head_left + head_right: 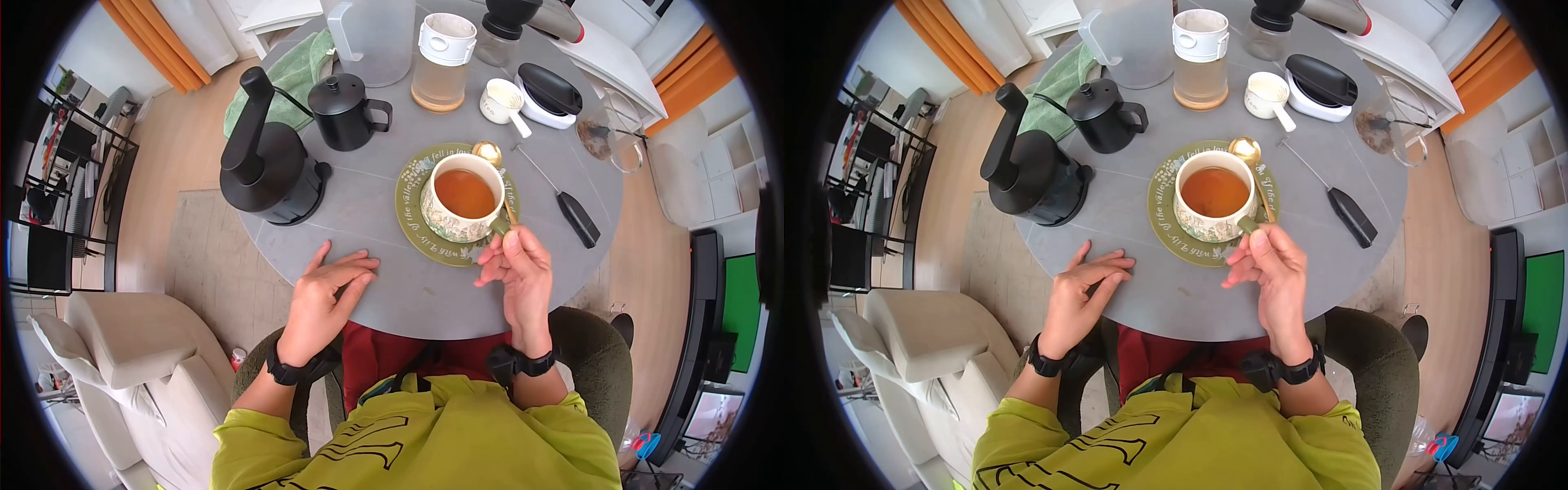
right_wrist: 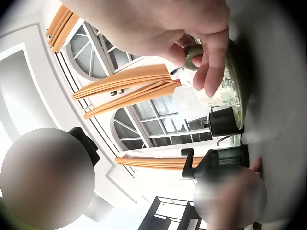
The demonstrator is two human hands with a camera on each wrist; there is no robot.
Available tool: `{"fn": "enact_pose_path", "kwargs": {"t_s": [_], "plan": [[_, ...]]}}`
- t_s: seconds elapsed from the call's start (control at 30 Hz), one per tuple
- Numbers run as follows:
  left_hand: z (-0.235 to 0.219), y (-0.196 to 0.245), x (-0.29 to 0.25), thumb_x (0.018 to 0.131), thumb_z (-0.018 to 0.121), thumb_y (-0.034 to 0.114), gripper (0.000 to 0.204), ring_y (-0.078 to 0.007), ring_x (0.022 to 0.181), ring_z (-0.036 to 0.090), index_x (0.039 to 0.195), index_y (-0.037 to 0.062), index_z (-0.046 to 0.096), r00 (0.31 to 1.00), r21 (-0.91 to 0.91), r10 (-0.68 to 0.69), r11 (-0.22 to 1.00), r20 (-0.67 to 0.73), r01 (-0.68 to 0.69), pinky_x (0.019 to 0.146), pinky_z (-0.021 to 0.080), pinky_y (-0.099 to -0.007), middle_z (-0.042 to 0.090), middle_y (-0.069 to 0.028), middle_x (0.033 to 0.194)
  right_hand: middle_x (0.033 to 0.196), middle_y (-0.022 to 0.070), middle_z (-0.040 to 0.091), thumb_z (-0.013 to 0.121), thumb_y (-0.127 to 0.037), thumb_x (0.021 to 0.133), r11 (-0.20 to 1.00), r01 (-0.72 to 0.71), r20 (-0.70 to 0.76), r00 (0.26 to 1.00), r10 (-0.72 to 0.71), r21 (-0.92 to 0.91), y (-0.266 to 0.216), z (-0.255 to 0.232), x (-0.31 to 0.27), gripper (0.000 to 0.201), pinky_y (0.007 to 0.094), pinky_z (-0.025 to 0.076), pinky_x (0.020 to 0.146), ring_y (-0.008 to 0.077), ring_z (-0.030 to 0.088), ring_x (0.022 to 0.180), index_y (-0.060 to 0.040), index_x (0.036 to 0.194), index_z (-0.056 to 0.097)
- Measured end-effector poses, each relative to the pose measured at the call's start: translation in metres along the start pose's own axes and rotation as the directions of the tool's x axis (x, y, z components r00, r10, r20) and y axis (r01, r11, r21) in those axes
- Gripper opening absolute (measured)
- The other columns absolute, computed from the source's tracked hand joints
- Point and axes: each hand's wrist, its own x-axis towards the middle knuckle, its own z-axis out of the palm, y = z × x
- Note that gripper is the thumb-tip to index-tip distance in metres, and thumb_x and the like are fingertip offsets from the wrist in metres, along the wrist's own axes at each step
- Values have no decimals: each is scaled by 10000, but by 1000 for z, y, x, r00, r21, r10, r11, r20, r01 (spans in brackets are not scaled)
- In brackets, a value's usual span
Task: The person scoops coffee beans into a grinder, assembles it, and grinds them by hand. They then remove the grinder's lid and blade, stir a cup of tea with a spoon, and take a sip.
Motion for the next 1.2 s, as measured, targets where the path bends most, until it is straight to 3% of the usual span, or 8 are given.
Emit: {"fn": "enact_pose_path", "kwargs": {"t_s": [0.23,0.4,0.53,0.6,0.73,0.93,1.07,1.2], "plan": [[0,0,0,931,620,78,117,-264,1138,655,918,25,724,1000,5,4,1000,-3,-4,1162,264,-515,741,-93,1047,725,80,619,533,-258,1015,999,-15,-16,1000,15,-48,-4,-2,-2,284,268,509,476,132,567,505,1,943,623],[1,1,0,920,629,78,106,-255,1128,659,922,31,724,1000,23,18,1000,-6,-18,1151,281,-515,739,-85,1047,625,23,563,570,-232,1003,979,-64,-2,998,65,-191,-9,-6,-4,242,226,357,386,78,459,425,-10,1004,665],[0,1,-1,936,613,81,126,-266,1138,656,927,22,724,1000,16,8,1000,-3,-8,1164,260,-512,740,-95,1047,609,-13,533,607,-181,983,946,-108,4,993,114,-307,-20,-4,-9,186,211,335,430,47,444,469,-30,1084,646],[1,1,-1,936,613,79,127,-266,1136,656,929,21,725,1000,17,11,1000,-5,-11,1163,263,-514,740,-96,1049,613,-35,517,638,-141,959,850,77,-26,994,-106,-521,-24,0,-14,237,201,328,485,29,439,524,-38,1168,597],[1,2,0,934,613,75,129,-266,1129,660,934,18,728,1000,25,24,999,-6,-23,1158,273,-516,739,-99,1054,631,4,560,672,-138,930,704,186,-103,932,-347,-686,-30,-19,-9,312,246,375,513,65,483,546,-50,1207,559],[1,1,-1,932,615,73,130,-266,1116,666,938,16,731,999,35,33,999,-15,-33,1154,283,-513,740,-100,1051,685,89,638,695,-152,903,499,94,-47,964,-262,-861,-18,-32,0,335,313,430,532,174,555,535,-48,1189,553],[1,0,-1,900,643,66,100,-245,1114,663,943,26,724,999,46,43,998,-23,-42,1139,305,-508,736,-83,1051,666,83,629,673,-120,908,502,102,-17,974,-226,-859,-14,-26,1,305,303,433,528,152,550,522,-48,1181,558],[1,2,-1,918,629,75,115,-254,1119,663,939,19,727,999,46,40,998,-20,-39,1146,298,-503,739,-91,1048,643,41,604,587,-42,937,732,85,-136,962,-237,-676,-26,-23,3,209,258,409,498,95,520,506,-48,1146,586]]}}
